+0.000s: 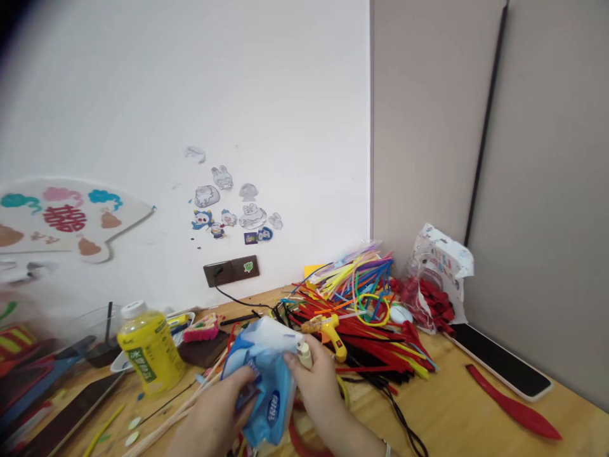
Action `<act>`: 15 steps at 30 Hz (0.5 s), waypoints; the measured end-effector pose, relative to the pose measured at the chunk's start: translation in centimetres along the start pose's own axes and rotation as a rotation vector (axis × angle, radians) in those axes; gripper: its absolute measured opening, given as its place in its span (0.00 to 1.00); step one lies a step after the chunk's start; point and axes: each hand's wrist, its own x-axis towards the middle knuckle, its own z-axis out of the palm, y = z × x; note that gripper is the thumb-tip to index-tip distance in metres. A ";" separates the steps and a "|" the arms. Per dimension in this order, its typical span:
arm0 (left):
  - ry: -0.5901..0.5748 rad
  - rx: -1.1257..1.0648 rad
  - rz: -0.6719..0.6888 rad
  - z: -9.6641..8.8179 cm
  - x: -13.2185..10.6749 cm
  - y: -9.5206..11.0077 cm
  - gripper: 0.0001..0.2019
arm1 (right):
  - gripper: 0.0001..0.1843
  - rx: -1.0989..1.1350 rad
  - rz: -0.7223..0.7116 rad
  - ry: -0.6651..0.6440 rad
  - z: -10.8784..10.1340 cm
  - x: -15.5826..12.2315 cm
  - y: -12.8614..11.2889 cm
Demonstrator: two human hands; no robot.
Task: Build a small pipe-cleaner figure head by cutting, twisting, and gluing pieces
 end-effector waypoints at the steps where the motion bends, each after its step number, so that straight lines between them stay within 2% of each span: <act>1: 0.011 0.019 -0.099 0.1 0.1 0.2 0.05 | 0.13 -0.003 -0.017 0.005 0.0 -0.1 0.1; 3: 0.025 0.054 -0.227 0.2 0.2 0.4 0.03 | 0.12 -0.006 -0.039 0.006 0.2 -0.4 0.1; 6: 0.013 0.069 -0.313 0.3 0.4 0.3 0.03 | 0.10 -0.008 -0.037 -0.044 0.4 -0.9 -0.3; 10: -0.055 -0.053 -0.445 0.4 0.8 0.2 0.07 | 0.10 -0.018 -0.092 -0.092 0.4 -1.3 -0.8; 15: -0.095 -0.176 -0.550 -0.1 1.5 0.1 0.05 | 0.11 -0.081 -0.207 -0.232 0.2 -1.3 -1.2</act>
